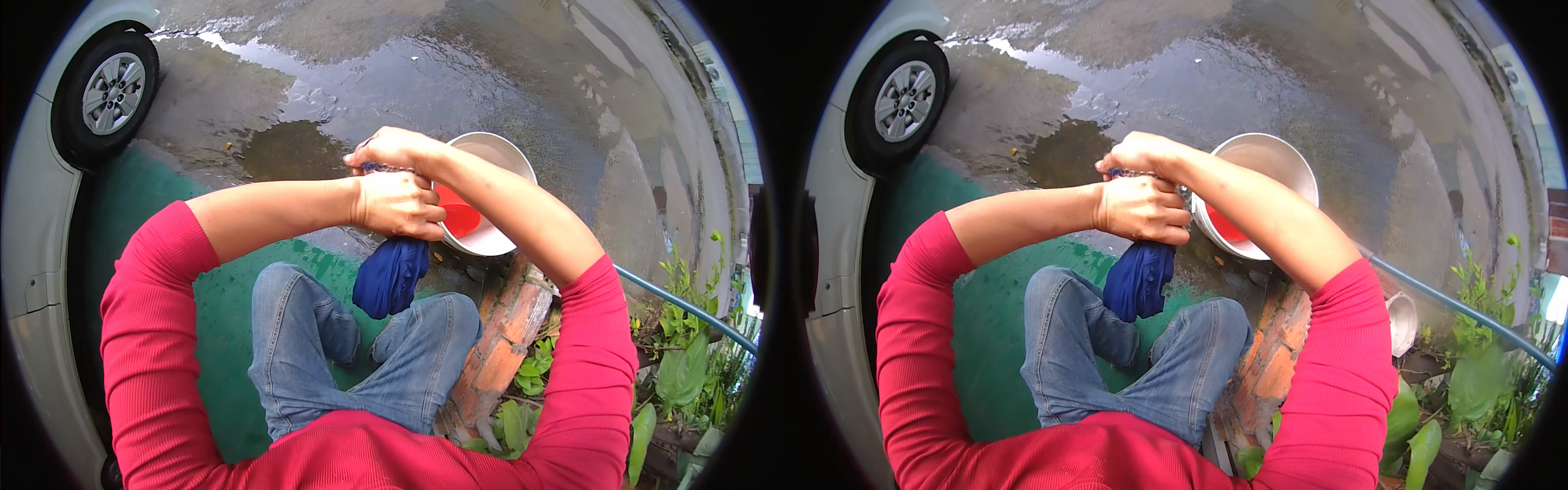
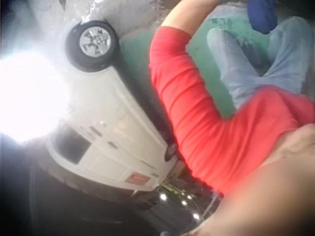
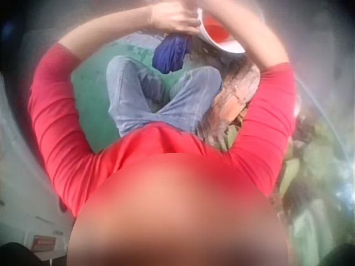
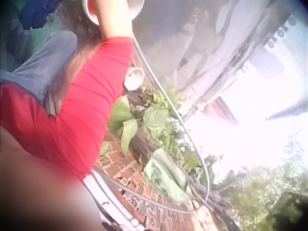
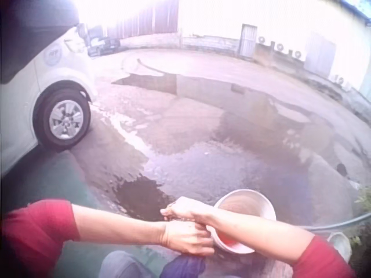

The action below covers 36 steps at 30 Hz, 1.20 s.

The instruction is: The person wets and wrings a blue cloth under a tap, fills a bucket, and carries the cloth to a large white-covered table in a workshop. They wipe the table surface with the cloth, move stacked plastic baskets aside, and continue wiping different sections. They then handle a cardboard box and cloth on another table.

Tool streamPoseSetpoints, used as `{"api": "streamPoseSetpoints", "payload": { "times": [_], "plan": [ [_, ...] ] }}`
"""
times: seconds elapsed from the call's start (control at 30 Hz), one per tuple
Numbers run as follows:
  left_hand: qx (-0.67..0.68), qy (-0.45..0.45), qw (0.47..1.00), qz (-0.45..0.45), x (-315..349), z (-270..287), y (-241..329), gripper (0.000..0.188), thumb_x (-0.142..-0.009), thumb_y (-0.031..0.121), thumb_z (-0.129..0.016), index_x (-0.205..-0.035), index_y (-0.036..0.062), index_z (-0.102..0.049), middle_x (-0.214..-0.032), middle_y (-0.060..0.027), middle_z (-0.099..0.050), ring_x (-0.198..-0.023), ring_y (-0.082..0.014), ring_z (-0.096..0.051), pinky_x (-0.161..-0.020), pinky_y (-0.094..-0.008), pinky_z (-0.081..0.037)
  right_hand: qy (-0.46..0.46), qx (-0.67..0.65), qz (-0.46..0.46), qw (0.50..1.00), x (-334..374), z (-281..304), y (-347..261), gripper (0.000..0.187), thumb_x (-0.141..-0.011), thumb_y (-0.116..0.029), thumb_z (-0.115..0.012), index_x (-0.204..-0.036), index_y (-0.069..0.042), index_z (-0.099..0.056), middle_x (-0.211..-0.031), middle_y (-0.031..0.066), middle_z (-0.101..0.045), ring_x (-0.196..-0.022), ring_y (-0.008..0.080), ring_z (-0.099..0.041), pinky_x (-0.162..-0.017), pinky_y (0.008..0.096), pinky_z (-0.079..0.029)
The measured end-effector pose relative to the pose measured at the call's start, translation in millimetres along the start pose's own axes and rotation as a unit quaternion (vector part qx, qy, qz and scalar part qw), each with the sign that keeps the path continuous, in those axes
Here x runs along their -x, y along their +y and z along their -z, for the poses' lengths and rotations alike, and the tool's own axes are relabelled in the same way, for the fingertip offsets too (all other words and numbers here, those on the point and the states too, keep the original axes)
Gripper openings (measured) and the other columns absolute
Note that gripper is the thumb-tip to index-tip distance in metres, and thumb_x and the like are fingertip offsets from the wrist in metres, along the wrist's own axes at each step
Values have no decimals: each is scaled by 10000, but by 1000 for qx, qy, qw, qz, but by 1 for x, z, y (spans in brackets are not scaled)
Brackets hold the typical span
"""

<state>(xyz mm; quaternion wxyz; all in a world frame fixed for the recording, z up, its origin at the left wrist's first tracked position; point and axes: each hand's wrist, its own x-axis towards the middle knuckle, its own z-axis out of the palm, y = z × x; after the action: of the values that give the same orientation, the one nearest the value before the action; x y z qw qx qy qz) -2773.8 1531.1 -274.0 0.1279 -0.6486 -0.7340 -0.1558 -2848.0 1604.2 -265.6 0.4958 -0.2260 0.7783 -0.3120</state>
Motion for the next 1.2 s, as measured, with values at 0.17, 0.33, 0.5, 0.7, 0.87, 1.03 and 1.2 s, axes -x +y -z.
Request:
{"api": "streamPoseSetpoints", "payload": {
  "times": [0.17,0.33,0.5,0.7,0.87,1.03,1.2],
  "plan": [
    [29,-97,992,69,-30,44,17,154,-674,216,-618,-746,115,-526,-739,-36,-547,-730,-213,-600,-649,-375,-486,7,33,-32,999,40,3,-45,354,-854,-383,-631,-730,-58,-696,-683,66,-647,-632,158,-551,-655,360,-456],
    [14,-264,959,103,-57,91,33,119,-727,209,-625,-792,112,-601,-820,-58,-611,-878,-244,-620,-837,-415,-478,65,101,-90,989,82,5,-103,366,-880,-350,-588,-718,-38,-691,-796,165,-682,-778,276,-639,-761,408,-483],
    [18,-254,950,182,-85,133,48,226,-743,198,-627,-943,99,-668,-1049,-115,-652,-1058,-277,-582,-956,-414,-421,85,115,-149,978,129,13,-157,430,-896,-381,-535,-1098,-19,-652,-1184,219,-605,-1125,385,-567,-942,461,-458],
    [84,-218,915,330,-99,213,54,265,-791,257,-604,-998,105,-670,-1033,-105,-670,-960,-271,-604,-877,-404,-429,108,175,-131,970,174,25,-239,425,-922,-370,-484,-1086,-17,-656,-1156,215,-619,-1104,371,-581,-914,438,-474],
    [149,-231,833,480,-109,261,50,303,-831,353,-562,-922,97,-694,-954,-94,-695,-832,-245,-607,-818,-395,-419,111,235,-88,962,189,30,-284,421,-937,-359,-448,-1054,-18,-665,-1093,206,-648,-1048,354,-615,-884,434,-487],
    [157,-246,819,494,-106,273,54,324,-872,319,-502,-1042,86,-649,-1096,-120,-640,-989,-247,-555,-919,-395,-374,131,292,-57,946,188,20,-290,414,-932,-360,-449,-983,-22,-682,-1008,201,-672,-959,359,-650,-826,440,-519],
    [247,26,879,407,-104,280,81,327,-900,257,-467,-1154,86,-582,-1297,-118,-546,-1187,-256,-485,-1024,-404,-325,97,290,-87,948,192,22,-289,480,-920,-437,-442,-1052,-40,-677,-1092,228,-641,-1084,363,-597,-931,448,-458]
  ]
}}
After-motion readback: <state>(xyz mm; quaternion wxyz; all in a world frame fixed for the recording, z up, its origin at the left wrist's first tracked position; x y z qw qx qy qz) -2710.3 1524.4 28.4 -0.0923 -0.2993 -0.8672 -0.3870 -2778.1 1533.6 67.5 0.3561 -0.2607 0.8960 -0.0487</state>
